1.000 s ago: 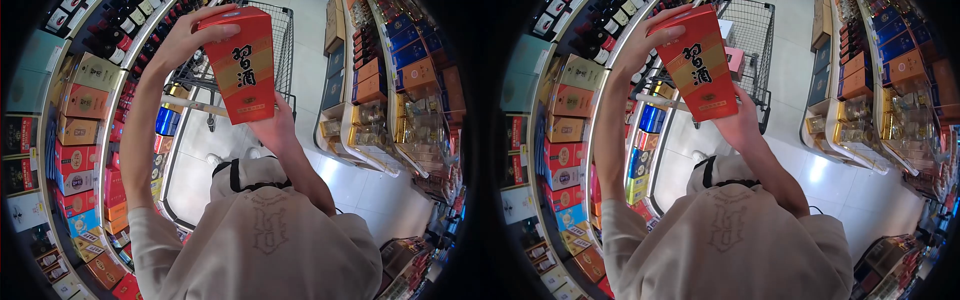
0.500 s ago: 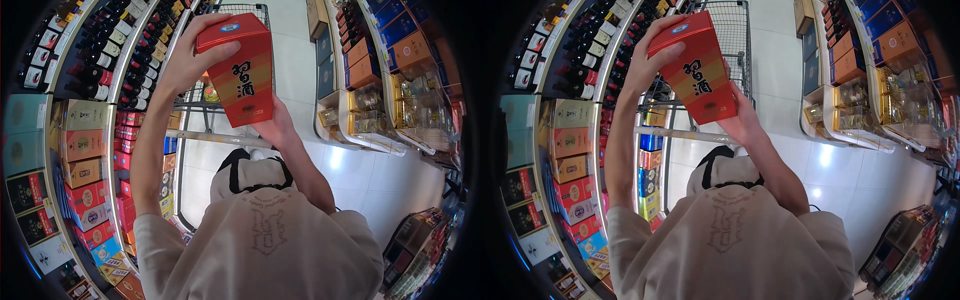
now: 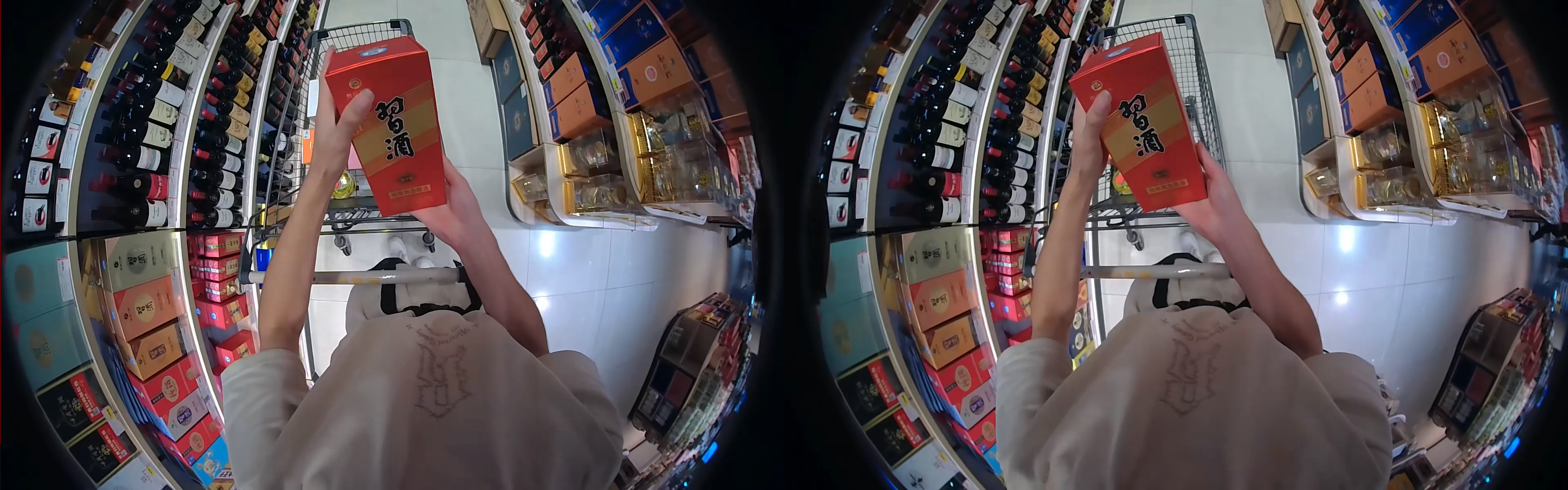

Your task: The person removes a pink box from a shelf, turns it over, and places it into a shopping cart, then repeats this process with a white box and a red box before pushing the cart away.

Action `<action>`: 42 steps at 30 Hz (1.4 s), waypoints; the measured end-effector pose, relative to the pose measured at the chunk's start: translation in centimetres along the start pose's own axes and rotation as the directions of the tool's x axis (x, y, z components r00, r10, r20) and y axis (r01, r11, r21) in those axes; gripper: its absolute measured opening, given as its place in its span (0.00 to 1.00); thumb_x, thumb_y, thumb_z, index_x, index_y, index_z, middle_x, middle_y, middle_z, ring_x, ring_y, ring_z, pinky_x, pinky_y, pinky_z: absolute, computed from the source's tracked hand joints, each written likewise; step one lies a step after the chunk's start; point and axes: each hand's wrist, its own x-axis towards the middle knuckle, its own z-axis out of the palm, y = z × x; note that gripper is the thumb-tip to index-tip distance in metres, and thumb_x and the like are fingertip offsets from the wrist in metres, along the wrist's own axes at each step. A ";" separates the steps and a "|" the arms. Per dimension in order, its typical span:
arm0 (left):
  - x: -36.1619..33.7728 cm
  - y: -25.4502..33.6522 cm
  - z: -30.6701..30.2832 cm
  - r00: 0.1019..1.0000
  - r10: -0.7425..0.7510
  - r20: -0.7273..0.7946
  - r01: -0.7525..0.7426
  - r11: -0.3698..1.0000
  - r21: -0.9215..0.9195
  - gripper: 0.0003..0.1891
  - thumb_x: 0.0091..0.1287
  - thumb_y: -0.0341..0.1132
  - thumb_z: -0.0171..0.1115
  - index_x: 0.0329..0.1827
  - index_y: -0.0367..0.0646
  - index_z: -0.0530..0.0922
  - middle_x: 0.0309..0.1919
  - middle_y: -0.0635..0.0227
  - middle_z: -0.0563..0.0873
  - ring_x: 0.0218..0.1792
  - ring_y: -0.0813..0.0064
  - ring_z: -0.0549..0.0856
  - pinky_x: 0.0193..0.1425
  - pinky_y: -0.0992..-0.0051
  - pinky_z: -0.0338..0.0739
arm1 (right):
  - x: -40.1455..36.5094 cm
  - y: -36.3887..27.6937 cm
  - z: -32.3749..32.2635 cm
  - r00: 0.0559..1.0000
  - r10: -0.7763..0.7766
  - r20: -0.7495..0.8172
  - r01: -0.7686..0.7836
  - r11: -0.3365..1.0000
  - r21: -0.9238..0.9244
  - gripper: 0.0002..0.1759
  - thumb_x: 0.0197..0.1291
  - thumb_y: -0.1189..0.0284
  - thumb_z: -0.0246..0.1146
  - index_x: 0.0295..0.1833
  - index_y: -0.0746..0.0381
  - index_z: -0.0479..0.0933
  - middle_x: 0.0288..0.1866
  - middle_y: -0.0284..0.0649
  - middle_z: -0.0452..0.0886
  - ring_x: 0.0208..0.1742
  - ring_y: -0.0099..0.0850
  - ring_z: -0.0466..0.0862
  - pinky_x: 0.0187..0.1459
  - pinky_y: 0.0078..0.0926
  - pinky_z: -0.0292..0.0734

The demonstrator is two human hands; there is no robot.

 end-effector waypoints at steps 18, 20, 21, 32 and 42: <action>2.0 -3.9 -2.5 0.954 -0.299 -0.027 0.274 0.903 -0.332 0.25 0.75 0.49 0.65 0.67 0.45 0.73 0.52 0.68 0.85 0.48 0.79 0.87 0.50 0.74 0.85 | 3.2 2.9 -0.4 1.000 0.014 0.002 -0.014 0.994 0.105 0.26 0.88 0.57 0.39 0.79 0.60 0.65 0.79 0.45 0.71 0.79 0.43 0.71 0.81 0.54 0.64; 2.3 -4.6 -2.9 0.954 -0.299 -0.006 0.269 0.866 -0.420 0.23 0.75 0.49 0.65 0.65 0.46 0.72 0.51 0.68 0.84 0.47 0.79 0.88 0.48 0.74 0.86 | 3.4 3.0 0.1 1.000 -0.011 -0.012 0.012 0.995 0.098 0.25 0.89 0.60 0.40 0.81 0.59 0.62 0.80 0.46 0.69 0.80 0.44 0.70 0.80 0.56 0.65; 2.3 -4.5 -3.0 0.954 -0.301 -0.005 0.271 0.866 -0.421 0.23 0.75 0.49 0.65 0.65 0.46 0.72 0.51 0.68 0.84 0.47 0.79 0.88 0.48 0.74 0.86 | 3.4 3.1 0.5 1.000 -0.011 -0.014 0.012 0.995 0.099 0.25 0.89 0.60 0.40 0.81 0.59 0.62 0.80 0.46 0.69 0.80 0.44 0.70 0.80 0.56 0.65; 1.9 -4.3 -4.7 0.949 -0.312 -0.033 0.269 0.861 -0.431 0.24 0.75 0.51 0.65 0.63 0.44 0.74 0.50 0.68 0.85 0.47 0.79 0.87 0.48 0.76 0.85 | 4.5 4.0 0.4 0.997 -0.077 -0.025 0.078 0.995 0.064 0.27 0.88 0.58 0.40 0.81 0.62 0.63 0.80 0.46 0.70 0.81 0.42 0.69 0.82 0.52 0.62; 0.5 -3.1 -5.2 0.969 -0.237 -0.076 0.183 0.885 -0.429 0.24 0.76 0.48 0.63 0.65 0.41 0.74 0.51 0.65 0.85 0.47 0.78 0.87 0.50 0.75 0.85 | 3.8 5.2 1.5 0.996 -0.085 -0.041 0.085 0.996 0.019 0.27 0.88 0.58 0.39 0.80 0.61 0.63 0.80 0.46 0.70 0.80 0.43 0.70 0.80 0.56 0.63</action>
